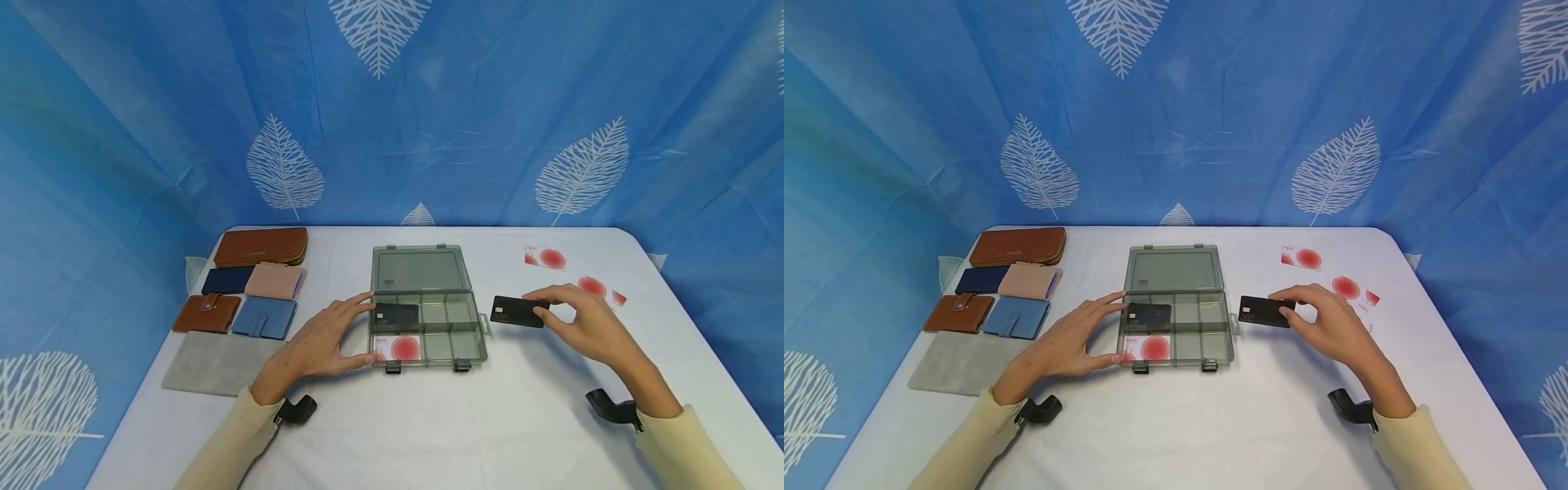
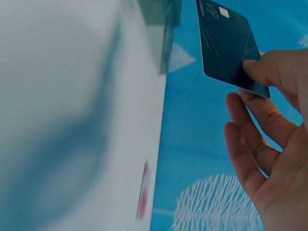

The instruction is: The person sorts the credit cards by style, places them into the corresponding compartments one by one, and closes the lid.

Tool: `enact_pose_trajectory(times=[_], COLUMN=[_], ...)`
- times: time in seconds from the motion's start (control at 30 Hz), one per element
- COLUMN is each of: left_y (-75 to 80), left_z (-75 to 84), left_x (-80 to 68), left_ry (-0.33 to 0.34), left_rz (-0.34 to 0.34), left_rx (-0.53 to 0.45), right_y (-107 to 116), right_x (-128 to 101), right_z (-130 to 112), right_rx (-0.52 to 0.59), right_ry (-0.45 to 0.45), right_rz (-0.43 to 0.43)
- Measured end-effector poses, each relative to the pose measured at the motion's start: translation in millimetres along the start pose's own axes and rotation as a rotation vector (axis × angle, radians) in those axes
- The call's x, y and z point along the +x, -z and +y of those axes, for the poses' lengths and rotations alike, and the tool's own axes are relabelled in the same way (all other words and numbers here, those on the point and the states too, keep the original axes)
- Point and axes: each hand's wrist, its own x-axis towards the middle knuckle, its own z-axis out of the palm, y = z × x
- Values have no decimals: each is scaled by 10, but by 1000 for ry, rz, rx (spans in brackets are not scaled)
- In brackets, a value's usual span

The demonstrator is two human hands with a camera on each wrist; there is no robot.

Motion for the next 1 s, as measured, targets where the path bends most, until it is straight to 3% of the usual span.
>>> enact_pose_trajectory(times=[0.23,0.5,1.0], left_y=[-14,-24,-18], left_z=[-20,-35,-39], left_x=[-3,0,12], left_ry=[-3,-7,11], left_rz=[-6,0,-15], left_rx=[1,4,1], right_y=[-187,-385,-750], right_x=[305,599,853], right_z=[-183,-384,-675], right_rx=[65,93,122], right_ry=[49,66,23], right_rz=[-3,-70,-205])
